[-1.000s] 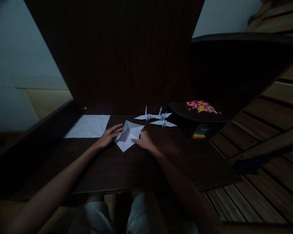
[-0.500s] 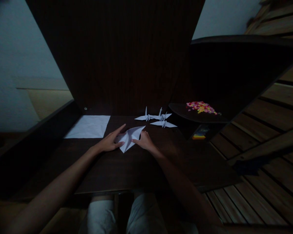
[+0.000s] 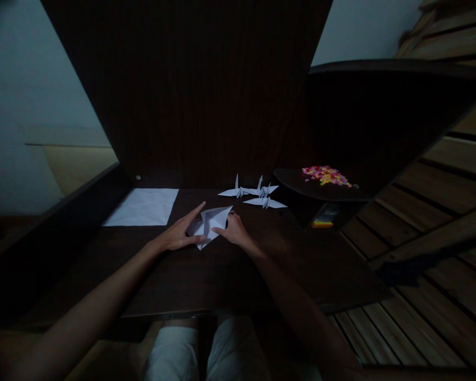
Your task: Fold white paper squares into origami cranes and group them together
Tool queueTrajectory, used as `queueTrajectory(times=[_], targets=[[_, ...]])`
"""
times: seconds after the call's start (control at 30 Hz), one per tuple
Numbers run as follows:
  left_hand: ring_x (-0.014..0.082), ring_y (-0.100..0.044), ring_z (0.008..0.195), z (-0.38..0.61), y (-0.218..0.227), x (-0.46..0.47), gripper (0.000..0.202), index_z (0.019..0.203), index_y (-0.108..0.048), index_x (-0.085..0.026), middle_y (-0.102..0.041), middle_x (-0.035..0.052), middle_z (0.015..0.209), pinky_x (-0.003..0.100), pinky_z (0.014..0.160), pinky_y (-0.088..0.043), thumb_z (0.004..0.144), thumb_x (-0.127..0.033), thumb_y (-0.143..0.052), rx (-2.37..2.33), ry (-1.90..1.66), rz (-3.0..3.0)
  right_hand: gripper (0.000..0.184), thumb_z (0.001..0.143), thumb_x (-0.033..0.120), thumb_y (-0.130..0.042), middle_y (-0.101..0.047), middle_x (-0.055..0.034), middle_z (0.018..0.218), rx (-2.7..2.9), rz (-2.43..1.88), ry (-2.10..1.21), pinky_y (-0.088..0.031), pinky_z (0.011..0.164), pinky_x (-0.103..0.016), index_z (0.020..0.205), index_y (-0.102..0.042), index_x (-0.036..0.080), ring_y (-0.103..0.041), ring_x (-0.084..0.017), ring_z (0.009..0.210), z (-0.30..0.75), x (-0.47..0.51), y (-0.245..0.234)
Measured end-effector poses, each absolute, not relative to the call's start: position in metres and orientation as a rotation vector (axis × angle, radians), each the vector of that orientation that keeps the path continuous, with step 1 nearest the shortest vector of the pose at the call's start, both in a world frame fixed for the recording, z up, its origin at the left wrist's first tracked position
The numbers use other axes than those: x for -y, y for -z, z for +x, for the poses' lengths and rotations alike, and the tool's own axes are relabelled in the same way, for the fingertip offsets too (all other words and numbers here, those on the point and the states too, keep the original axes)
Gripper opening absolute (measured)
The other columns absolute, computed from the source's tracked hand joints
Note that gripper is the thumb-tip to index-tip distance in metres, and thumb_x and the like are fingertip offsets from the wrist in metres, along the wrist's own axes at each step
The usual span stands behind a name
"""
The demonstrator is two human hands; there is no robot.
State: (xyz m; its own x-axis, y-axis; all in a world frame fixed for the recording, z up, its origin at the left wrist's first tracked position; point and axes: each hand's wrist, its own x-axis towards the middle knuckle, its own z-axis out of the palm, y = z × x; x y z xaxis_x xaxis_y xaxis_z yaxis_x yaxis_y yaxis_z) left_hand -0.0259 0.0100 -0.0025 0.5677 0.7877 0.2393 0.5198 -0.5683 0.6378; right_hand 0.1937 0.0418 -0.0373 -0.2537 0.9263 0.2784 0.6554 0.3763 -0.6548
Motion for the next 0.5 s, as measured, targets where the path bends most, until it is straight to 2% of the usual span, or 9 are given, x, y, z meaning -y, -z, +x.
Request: queueTrajectory(times=[0.17, 0.3, 0.4, 0.5], targets=[[0.0269, -0.047, 0.126, -0.025, 0.004, -0.012, 0.077, 0.148, -0.015, -0.026, -0.036, 0.0076, 0.147, 0.043, 0.107, -0.034, 0.083, -0.046, -0.052, -1.136, -0.762, 2.199, 0.051, 0.067, 0.032, -0.074, -0.059, -0.0153, 0.113, 2.02, -1.326, -0.516, -0.044, 0.091, -0.04, 0.112, -0.061, 0.011, -0.055, -0.026, 0.106, 0.194, -0.041, 0.037], [0.0261, -0.05, 0.123, -0.031, 0.006, -0.017, 0.072, 0.145, -0.024, -0.024, -0.051, 0.0065, 0.136, 0.042, 0.105, -0.037, 0.081, -0.033, -0.054, -1.159, -0.834, 2.222, 0.052, 0.07, 0.027, -0.071, -0.061, -0.0096, 0.111, 2.085, -1.224, -0.525, -0.043, 0.092, -0.039, 0.12, -0.058, 0.019, -0.056, -0.023, 0.102, 0.196, -0.04, 0.034], [0.0249, -0.051, 0.121, -0.037, 0.006, -0.021, 0.06, 0.136, -0.043, -0.02, -0.055, 0.0071, 0.132, 0.041, 0.105, -0.036, 0.077, -0.025, -0.055, -1.172, -0.809, 2.326, 0.049, 0.074, 0.019, -0.066, -0.063, -0.0058, 0.113, 2.151, -1.107, -0.526, -0.042, 0.092, -0.038, 0.122, -0.057, 0.025, -0.055, -0.021, 0.103, 0.196, -0.039, 0.033], [0.0265, -0.054, 0.117, -0.041, 0.006, -0.025, 0.042, 0.115, -0.064, -0.016, -0.06, 0.0092, 0.126, 0.043, 0.103, -0.038, 0.074, -0.024, -0.056, -1.192, -0.651, 2.477, 0.038, 0.074, 0.01, -0.06, -0.066, -0.0042, 0.113, 2.238, -1.059, -0.479, -0.039, 0.094, -0.041, 0.109, -0.066, 0.025, -0.053, -0.022, 0.104, 0.196, -0.038, 0.032]])
